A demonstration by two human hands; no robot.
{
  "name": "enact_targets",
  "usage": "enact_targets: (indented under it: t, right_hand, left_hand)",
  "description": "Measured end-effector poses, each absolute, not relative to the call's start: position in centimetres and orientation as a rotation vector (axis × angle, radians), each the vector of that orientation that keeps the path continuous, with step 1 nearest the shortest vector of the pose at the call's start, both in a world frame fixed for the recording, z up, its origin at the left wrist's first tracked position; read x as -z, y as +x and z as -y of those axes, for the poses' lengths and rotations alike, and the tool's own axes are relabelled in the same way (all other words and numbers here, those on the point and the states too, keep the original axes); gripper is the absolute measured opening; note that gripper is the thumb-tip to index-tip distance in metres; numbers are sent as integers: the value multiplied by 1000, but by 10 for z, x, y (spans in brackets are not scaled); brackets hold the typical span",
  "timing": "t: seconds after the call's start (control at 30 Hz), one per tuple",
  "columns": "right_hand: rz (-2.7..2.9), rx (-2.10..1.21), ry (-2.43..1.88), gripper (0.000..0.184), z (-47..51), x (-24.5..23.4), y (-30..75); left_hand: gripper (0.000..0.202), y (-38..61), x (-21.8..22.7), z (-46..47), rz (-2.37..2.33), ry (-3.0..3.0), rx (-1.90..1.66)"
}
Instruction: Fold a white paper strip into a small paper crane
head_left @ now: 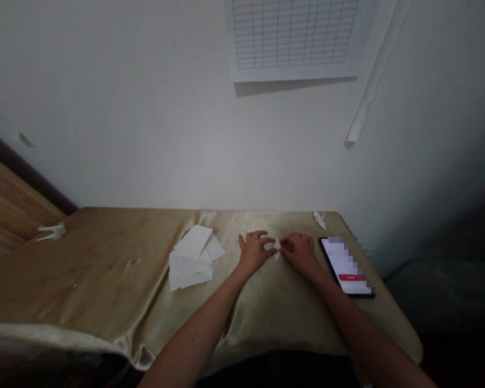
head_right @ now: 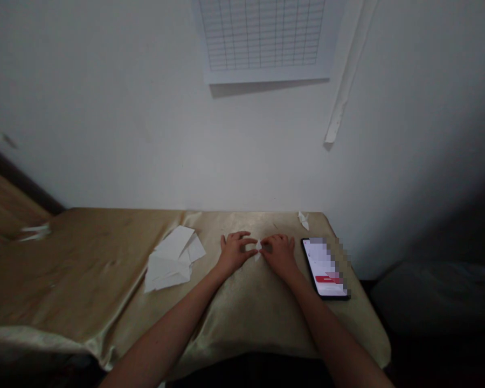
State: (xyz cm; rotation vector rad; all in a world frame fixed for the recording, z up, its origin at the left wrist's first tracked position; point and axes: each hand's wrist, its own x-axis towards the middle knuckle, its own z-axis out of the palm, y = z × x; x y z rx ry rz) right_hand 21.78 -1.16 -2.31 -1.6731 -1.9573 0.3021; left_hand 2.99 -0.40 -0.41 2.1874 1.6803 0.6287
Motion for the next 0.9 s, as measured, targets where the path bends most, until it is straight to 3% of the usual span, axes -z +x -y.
enact_targets:
  t: [0.43,0.9]
  right_hand:
    - [1947,-342,-1684,14,6,26,219]
    - [1933,-357,-1691,22,6,28,221]
  left_hand:
    - [27,30,2,3,-1644,2166,-638]
    - [20,33,3,3,-1617,2143,-702]
